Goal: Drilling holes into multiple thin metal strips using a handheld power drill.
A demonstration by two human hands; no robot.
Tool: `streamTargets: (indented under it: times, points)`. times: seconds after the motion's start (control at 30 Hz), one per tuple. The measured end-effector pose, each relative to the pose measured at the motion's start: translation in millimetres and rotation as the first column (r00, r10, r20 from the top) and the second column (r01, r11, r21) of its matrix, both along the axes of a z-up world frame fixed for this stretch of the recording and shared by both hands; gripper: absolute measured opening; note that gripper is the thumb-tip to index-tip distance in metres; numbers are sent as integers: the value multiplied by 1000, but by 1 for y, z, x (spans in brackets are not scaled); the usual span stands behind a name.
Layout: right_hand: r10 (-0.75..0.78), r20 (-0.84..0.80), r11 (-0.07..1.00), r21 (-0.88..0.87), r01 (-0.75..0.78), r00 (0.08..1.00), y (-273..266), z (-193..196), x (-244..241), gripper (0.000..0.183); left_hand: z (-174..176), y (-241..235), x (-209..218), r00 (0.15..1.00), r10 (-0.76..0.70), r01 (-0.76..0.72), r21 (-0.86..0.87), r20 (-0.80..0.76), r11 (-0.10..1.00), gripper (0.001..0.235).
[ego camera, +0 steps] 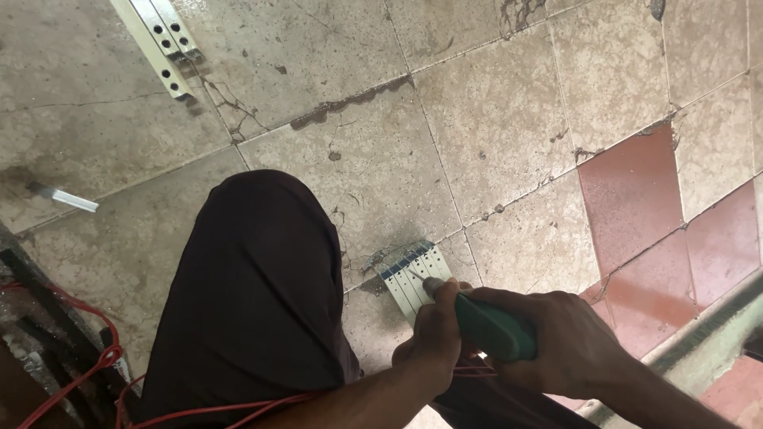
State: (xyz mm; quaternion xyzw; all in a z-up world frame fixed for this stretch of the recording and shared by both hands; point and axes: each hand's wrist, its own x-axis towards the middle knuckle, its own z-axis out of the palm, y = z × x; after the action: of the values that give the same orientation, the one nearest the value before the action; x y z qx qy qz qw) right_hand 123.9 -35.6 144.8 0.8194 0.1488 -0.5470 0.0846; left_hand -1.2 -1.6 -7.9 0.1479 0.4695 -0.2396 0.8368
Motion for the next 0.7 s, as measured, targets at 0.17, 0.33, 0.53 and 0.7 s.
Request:
streamTargets:
  times: [0.17, 0.33, 0.53, 0.7]
  points:
    - [16, 5, 999, 34, -17, 1000, -5, -2, -1, 96, 7, 7, 3, 996, -84, 85, 21, -40, 996, 59]
    - [48, 2, 993, 109, -48, 999, -8, -2, 1, 95, 4, 8, 0, 997, -76, 76, 0, -14, 997, 60]
    - [4, 37, 984, 175, -10, 999, -10, 2, -3, 88, 2, 4, -2, 997, -67, 66, -33, -36, 997, 60]
    - [-22, 37, 961, 276, 11, 999, -20, -3, -6, 87, -5, -2, -9, 998, -58, 59, -40, 20, 997, 61]
